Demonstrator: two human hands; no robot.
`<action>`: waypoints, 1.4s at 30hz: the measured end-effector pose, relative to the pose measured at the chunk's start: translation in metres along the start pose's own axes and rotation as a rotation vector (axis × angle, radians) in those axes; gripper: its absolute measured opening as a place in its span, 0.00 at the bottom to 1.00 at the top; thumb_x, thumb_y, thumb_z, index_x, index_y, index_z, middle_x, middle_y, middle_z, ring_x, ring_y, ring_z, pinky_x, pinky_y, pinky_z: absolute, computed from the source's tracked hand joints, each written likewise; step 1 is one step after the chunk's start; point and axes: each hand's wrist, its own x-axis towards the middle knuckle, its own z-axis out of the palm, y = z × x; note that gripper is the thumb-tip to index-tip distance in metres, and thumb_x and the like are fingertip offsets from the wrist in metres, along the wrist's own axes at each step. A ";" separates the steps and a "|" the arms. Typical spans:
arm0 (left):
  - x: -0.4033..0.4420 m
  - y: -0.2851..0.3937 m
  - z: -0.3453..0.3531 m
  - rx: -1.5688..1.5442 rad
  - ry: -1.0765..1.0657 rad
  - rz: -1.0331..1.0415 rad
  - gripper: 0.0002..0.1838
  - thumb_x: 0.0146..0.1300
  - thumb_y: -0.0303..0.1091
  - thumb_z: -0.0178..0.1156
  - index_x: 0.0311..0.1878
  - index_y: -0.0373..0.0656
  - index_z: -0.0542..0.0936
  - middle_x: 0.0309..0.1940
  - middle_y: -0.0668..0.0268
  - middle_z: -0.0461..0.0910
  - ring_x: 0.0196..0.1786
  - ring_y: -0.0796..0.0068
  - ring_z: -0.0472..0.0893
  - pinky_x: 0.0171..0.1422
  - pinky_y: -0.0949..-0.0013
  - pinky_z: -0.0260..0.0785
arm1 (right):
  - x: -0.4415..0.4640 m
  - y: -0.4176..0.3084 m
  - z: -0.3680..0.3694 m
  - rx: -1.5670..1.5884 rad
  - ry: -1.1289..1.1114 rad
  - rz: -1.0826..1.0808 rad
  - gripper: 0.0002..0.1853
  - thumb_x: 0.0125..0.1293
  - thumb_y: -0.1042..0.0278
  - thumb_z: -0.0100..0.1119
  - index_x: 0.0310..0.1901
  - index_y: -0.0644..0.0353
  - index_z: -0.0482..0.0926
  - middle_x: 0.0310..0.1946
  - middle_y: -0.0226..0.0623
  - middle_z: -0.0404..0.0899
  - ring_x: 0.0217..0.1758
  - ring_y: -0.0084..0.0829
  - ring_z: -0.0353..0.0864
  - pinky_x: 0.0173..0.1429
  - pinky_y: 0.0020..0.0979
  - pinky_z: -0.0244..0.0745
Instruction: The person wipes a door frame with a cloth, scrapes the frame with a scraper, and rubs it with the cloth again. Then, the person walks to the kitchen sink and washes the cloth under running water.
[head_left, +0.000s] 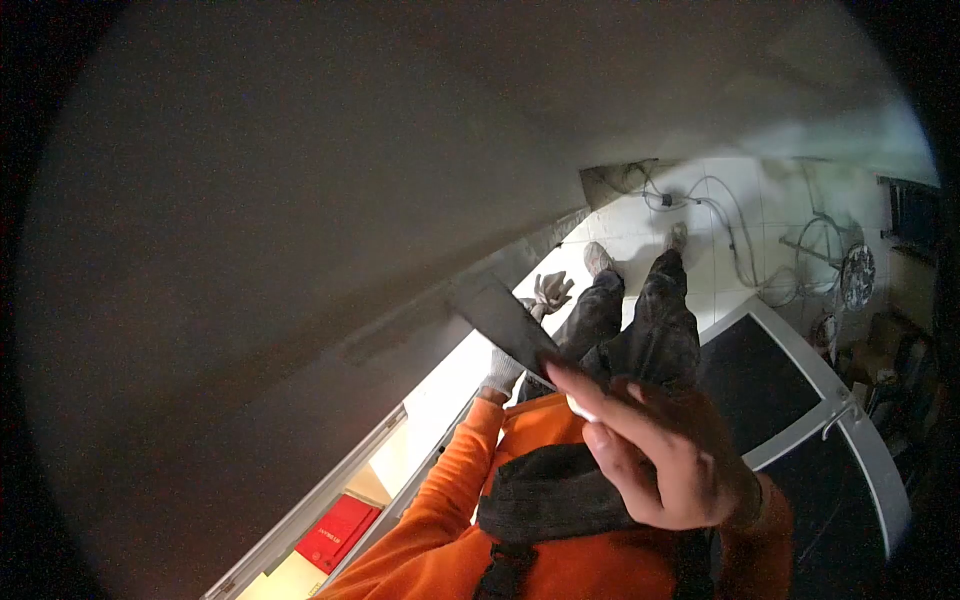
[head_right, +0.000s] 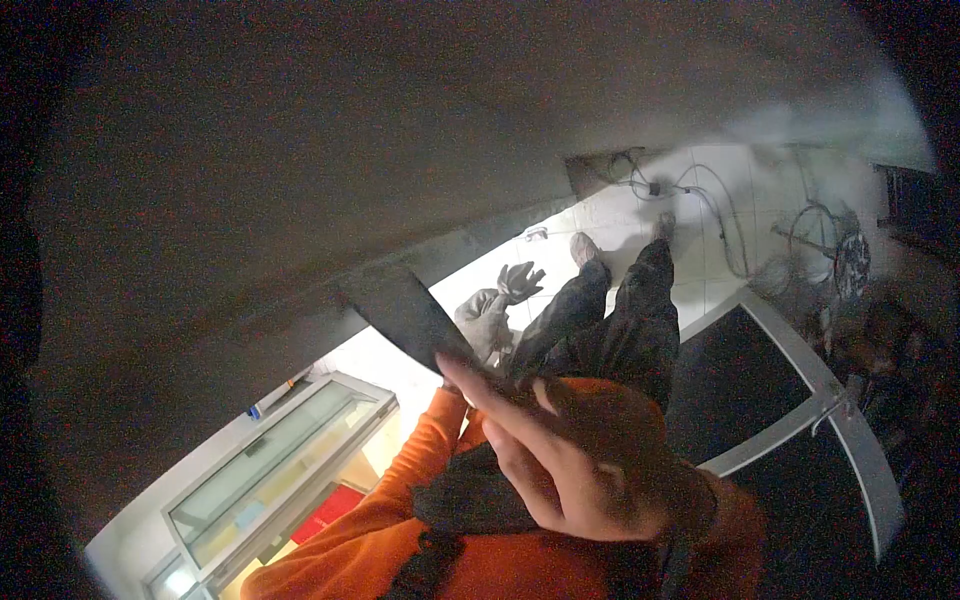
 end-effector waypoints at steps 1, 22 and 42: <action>0.000 0.000 0.002 -0.030 0.001 -0.030 0.09 0.73 0.36 0.64 0.38 0.41 0.82 0.21 0.77 0.74 0.19 0.87 0.69 0.21 0.76 0.60 | 0.000 0.000 0.002 0.013 0.019 0.007 0.24 0.76 0.70 0.52 0.71 0.66 0.72 0.35 0.44 0.84 0.30 0.33 0.83 0.36 0.33 0.78; -0.003 0.040 0.007 -0.276 -0.023 -0.347 0.08 0.72 0.34 0.64 0.38 0.41 0.81 0.19 0.73 0.75 0.16 0.84 0.71 0.17 0.74 0.63 | -0.006 -0.013 0.001 -0.028 0.043 -0.099 0.25 0.75 0.70 0.53 0.71 0.64 0.73 0.29 0.42 0.81 0.23 0.30 0.78 0.31 0.31 0.75; -0.002 0.058 0.004 -0.152 -0.030 -0.366 0.11 0.74 0.38 0.62 0.37 0.42 0.79 0.19 0.73 0.74 0.16 0.84 0.71 0.19 0.75 0.64 | -0.009 -0.036 -0.007 -0.039 -0.041 -0.061 0.27 0.69 0.75 0.56 0.71 0.64 0.73 0.33 0.44 0.81 0.25 0.33 0.76 0.31 0.33 0.74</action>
